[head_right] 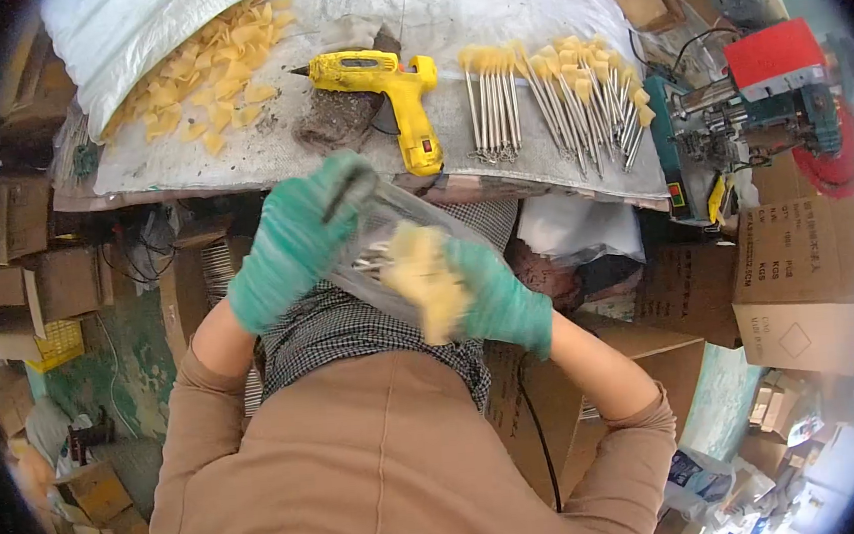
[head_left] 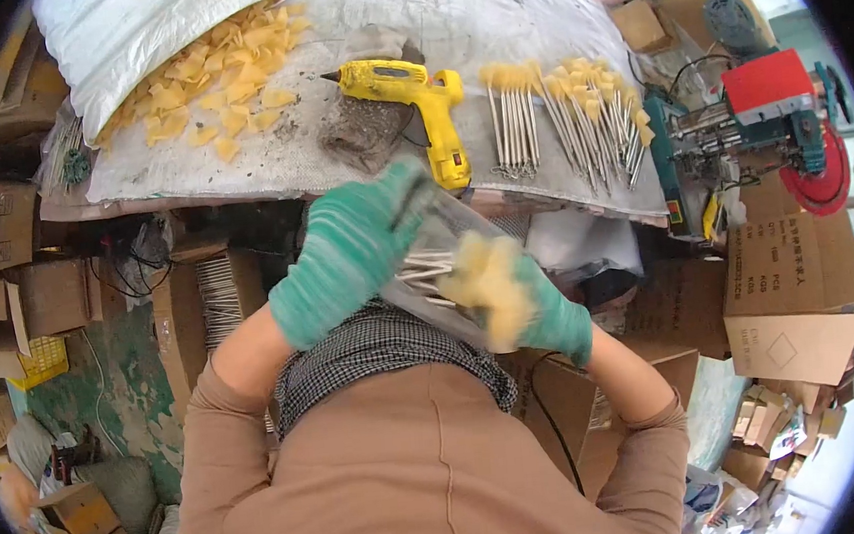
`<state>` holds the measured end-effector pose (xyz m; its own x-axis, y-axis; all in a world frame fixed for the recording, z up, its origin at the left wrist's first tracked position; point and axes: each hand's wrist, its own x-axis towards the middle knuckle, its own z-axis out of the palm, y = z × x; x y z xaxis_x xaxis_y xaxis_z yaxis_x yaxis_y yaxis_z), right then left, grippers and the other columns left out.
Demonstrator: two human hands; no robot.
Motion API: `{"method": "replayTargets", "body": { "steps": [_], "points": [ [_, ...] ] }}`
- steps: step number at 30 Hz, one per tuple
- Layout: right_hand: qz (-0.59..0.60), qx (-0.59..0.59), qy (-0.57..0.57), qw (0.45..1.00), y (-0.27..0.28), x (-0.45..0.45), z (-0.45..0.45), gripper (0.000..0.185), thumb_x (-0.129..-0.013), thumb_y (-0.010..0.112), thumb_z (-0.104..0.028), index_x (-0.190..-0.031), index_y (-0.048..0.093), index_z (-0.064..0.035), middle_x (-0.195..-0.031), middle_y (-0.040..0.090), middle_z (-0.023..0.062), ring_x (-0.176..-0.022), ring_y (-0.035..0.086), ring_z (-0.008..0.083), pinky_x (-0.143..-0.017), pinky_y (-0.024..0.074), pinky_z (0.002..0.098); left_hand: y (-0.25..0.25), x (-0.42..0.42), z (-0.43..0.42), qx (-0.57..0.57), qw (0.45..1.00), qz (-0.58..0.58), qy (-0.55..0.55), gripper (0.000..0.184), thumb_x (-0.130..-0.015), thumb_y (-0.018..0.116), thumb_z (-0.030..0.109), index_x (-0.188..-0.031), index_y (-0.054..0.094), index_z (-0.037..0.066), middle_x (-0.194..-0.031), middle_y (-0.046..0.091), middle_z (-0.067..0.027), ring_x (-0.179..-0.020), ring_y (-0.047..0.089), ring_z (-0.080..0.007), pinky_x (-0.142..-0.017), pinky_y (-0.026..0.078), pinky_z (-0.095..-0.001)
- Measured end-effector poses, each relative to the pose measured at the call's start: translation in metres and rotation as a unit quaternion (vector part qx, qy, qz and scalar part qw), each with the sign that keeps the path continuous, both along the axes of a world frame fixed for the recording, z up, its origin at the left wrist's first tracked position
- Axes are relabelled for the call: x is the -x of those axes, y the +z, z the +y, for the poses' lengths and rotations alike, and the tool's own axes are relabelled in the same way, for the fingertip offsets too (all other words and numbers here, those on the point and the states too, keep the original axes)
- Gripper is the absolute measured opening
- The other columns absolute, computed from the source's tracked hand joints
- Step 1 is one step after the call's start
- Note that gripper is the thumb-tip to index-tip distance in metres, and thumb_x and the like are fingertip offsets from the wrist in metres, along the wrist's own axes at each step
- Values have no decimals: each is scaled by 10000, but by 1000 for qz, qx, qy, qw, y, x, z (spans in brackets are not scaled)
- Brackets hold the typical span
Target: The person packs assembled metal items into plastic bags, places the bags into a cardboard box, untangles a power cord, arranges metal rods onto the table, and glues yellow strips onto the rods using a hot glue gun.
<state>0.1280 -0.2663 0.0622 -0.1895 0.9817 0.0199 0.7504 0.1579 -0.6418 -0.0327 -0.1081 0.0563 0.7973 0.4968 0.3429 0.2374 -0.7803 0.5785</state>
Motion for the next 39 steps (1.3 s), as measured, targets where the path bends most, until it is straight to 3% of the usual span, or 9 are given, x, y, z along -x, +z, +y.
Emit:
{"method": "replayTargets", "body": {
  "steps": [3,7,14,17,21,23,28,34,39],
  "points": [
    [6,159,-46,986,-3,3,5,408,-732,685,-162,-1076,517,-21,-976,608,201,-908,591,371,-746,475,405,21,3,-7,218,968,-120,12,152,-876,600,196,-950,562,68,-671,588,-166,-611,601,-358,-532,469,-432],
    [-120,240,-67,961,-12,5,20,459,-730,679,-157,-1130,508,-11,-977,607,209,-922,580,401,-768,478,419,18,5,-14,60,994,-82,40,168,-868,625,201,-917,575,49,-665,595,-155,-575,608,-314,-515,466,-413],
    [-198,-196,-184,942,44,-4,37,563,-686,745,-114,-1205,527,-96,-1034,577,177,-874,593,339,-749,501,386,38,-1,-13,26,997,60,40,183,-835,641,153,-975,613,38,-827,642,-146,-686,624,-306,-547,475,-350],
    [-163,-112,-232,953,25,-20,42,366,-718,715,-100,-1068,612,-78,-911,605,160,-821,596,349,-719,508,391,52,2,-44,-359,932,8,44,431,-666,731,260,-1041,600,91,-852,550,-74,-738,571,-241,-595,451,-400],
    [-217,-194,-214,933,9,-38,37,245,-793,626,-43,-1036,643,-77,-868,635,160,-781,621,322,-674,505,384,19,-13,-81,-147,977,60,-145,581,-691,703,329,-1155,530,27,-894,605,-117,-799,596,-275,-676,475,-419],
    [-151,-194,-242,939,18,-43,34,223,-818,592,-11,-1026,645,-70,-899,637,176,-749,621,330,-647,499,374,7,-18,-76,16,859,396,-324,452,-773,630,318,-1083,554,-2,-950,599,-183,-918,585,-227,-760,467,-384],
    [-96,-136,-317,933,39,-43,-8,242,-877,537,21,-1100,604,-44,-735,562,44,-595,497,91,-551,429,233,25,19,-14,-180,942,182,-219,201,-713,613,225,-895,612,140,-833,622,-16,-851,604,-190,-918,421,-390],
    [-5,-95,-363,927,27,-14,-30,160,-897,541,-39,-1044,598,-11,-702,584,105,-585,557,174,-559,447,271,40,53,29,-244,939,99,-220,179,-576,689,158,-732,621,215,-764,532,11,-792,570,-206,-929,416,-456],
    [-14,-156,-401,903,-2,-27,-48,148,-909,555,-105,-989,613,6,-661,591,140,-567,584,183,-558,460,297,18,94,-20,63,978,-87,-177,483,-563,818,278,-1001,649,162,-1207,486,-92,-1145,468,-302,-1038,326,-474]
  ]
}}
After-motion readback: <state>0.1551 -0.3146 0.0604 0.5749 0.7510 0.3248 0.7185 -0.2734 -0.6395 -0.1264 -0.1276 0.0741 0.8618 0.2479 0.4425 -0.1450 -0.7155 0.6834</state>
